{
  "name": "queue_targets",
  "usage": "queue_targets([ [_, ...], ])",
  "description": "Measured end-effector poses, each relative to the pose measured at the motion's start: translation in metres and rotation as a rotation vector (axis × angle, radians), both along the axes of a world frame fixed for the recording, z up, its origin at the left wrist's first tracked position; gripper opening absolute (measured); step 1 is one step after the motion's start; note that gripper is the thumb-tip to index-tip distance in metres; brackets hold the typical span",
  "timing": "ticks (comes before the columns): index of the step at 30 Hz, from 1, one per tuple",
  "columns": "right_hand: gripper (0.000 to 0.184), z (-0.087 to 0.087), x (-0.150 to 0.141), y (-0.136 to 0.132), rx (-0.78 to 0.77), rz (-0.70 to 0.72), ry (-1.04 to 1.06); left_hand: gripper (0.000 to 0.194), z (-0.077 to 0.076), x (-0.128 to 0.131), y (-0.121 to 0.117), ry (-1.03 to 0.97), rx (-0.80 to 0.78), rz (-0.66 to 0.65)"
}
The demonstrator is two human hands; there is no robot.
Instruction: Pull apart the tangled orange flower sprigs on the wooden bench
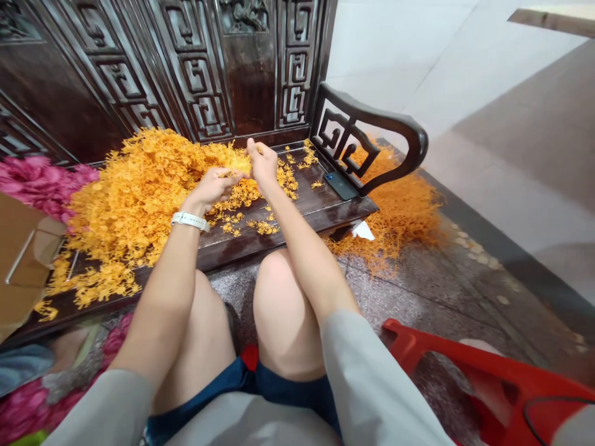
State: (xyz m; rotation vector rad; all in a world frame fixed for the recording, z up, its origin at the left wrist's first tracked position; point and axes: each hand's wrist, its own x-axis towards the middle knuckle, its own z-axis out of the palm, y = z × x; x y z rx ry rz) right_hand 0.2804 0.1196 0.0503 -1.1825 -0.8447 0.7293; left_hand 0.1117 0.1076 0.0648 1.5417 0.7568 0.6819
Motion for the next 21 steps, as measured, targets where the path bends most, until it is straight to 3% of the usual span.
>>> queue_targets([
  [4,0.055,-0.015,0.03,0.007,-0.142,-0.314,0.199,0.037,0.005,0.017,-0.013,-0.001,0.183,-0.132],
  [6,0.039,-0.021,0.041,0.006,-0.208,-0.345,0.184,0.038,0.007,0.018,-0.015,-0.026,0.145,-0.147],
  [8,0.022,-0.026,0.043,0.004,-0.231,-0.257,0.089,0.041,0.007,0.014,-0.012,-0.07,0.055,-0.078],
  [11,0.054,-0.026,0.034,0.0,-0.201,-0.034,-0.047,0.046,0.006,0.005,0.0,-0.137,-0.017,0.095],
  [13,0.05,-0.021,0.026,-0.005,-0.152,0.134,-0.06,0.05,0.005,0.001,0.007,-0.156,-0.029,0.187],
  [16,0.047,-0.008,0.013,-0.014,-0.107,0.349,-0.048,0.053,0.003,-0.002,0.013,-0.159,-0.065,0.224],
  [18,0.056,-0.001,0.006,-0.017,-0.1,0.385,-0.089,0.049,0.001,-0.001,0.013,-0.159,-0.104,0.206],
  [21,0.061,0.0,0.002,-0.01,-0.062,0.255,-0.132,0.039,0.0,0.001,0.009,-0.143,-0.135,0.133],
])
